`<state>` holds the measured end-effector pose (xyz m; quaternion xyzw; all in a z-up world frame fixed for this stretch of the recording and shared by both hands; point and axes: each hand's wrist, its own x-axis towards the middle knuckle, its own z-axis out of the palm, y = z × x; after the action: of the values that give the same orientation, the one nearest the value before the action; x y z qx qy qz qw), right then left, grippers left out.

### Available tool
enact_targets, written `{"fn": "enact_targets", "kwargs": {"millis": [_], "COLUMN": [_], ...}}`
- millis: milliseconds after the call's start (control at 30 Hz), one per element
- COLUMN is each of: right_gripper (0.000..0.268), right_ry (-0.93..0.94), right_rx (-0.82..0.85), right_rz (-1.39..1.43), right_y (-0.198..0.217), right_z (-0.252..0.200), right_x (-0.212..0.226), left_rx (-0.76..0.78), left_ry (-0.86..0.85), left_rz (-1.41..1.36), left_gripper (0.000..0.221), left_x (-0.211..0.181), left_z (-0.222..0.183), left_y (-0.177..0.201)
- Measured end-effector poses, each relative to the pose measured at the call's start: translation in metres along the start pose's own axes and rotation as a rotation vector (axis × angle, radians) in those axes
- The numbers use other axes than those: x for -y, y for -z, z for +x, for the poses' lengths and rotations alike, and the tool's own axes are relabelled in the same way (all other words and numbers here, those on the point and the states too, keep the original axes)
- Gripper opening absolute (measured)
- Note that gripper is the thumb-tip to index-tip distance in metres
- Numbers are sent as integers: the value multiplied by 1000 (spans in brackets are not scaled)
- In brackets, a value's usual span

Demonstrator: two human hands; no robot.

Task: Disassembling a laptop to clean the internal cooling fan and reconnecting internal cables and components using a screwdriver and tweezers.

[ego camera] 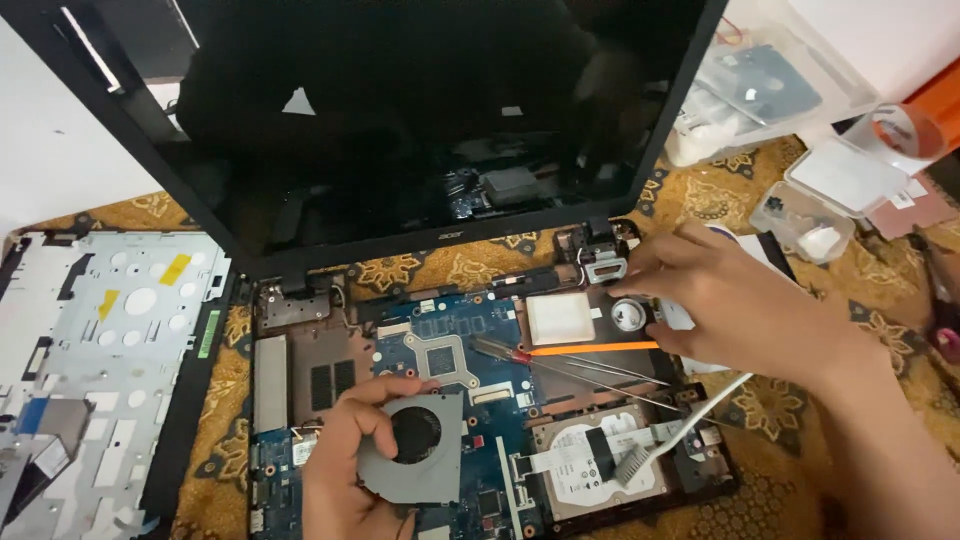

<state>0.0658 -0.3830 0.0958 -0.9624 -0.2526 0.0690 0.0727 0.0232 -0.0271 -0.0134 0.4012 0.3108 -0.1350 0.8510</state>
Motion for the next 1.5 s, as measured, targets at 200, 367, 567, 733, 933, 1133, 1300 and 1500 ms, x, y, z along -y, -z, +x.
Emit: {"fn": "enact_targets", "kwargs": {"millis": [200,367,567,733,933,1133,1300,1500], "right_gripper": [56,54,46,39,36,41,46,47], "right_ry": [-7,29,77,21,-82,-114,-94,-136], "right_rx": [-27,-57,-220,-295,-321,-268,-246,-209], "right_rz": [26,29,31,-34,-71,-134,-119,-62], "right_y": [-12,-18,-12,-5,-6,-9,-13,-12], "right_z": [3,3,-2,-5,-6,-2,-1,1], "right_x": [-8,-14,-19,-21,-25,-26,-28,-27], "left_rx": [-109,165,644,753,768,665,698,590], "left_ry": [235,126,-416,-674,-721,-603,-674,-477], "left_rz": [117,124,500,774,764,586,698,589], "left_gripper": [44,15,22,27,34,24,34,29], "left_x": [-22,9,9,8,2,13,8,17], "left_z": [3,34,47,69,47,53,48,54], "left_y": [-21,45,63,80,61,68,63,69]}}
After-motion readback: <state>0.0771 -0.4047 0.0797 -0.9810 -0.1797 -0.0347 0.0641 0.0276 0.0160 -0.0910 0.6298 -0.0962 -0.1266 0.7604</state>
